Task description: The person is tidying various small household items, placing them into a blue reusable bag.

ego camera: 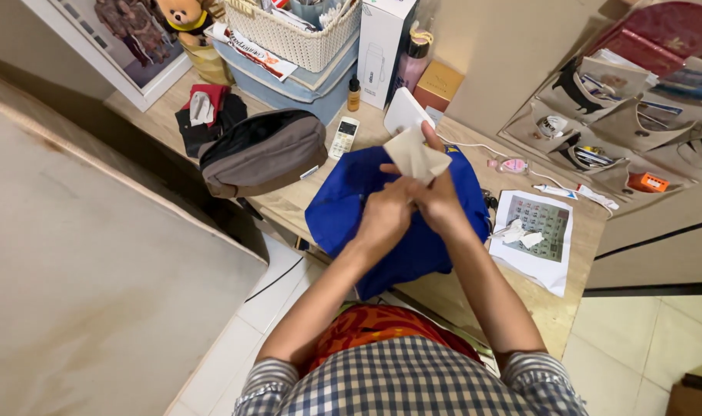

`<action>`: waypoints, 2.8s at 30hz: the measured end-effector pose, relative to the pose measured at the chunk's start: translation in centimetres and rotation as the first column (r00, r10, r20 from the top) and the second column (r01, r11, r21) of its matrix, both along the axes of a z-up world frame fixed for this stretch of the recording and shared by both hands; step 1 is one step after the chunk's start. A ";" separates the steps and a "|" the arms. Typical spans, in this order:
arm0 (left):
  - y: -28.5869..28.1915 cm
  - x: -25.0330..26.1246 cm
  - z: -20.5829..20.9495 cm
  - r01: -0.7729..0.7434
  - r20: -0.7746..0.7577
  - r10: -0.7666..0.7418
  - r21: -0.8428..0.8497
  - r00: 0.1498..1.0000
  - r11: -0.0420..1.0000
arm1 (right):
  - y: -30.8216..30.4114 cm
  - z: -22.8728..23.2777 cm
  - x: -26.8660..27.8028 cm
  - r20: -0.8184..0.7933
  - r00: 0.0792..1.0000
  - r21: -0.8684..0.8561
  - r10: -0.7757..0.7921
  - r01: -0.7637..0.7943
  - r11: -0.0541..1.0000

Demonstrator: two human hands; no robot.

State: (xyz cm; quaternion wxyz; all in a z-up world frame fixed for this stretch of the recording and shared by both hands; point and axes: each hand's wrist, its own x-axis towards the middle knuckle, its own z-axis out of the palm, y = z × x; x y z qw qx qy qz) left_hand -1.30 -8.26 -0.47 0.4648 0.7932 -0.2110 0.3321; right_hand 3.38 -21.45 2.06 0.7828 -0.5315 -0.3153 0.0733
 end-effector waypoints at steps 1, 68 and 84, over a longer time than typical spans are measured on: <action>0.2 0.1 -0.1 0.001 -0.002 -0.001 0.000 1.000 1.000 | -0.4 -0.6 0.4 -0.002 1.000 0.000 -0.001 0.001 1.000; 11.5 3.0 -5.5 -0.275 -0.304 0.383 0.343 0.872 0.898 | -5.3 -3.2 6.7 0.476 0.857 -0.829 0.198 0.362 0.426; 13.8 9.4 -9.7 -0.166 -0.597 -0.634 -0.779 0.491 0.604 | -3.0 -2.0 5.9 0.698 0.714 -0.320 0.061 0.234 0.918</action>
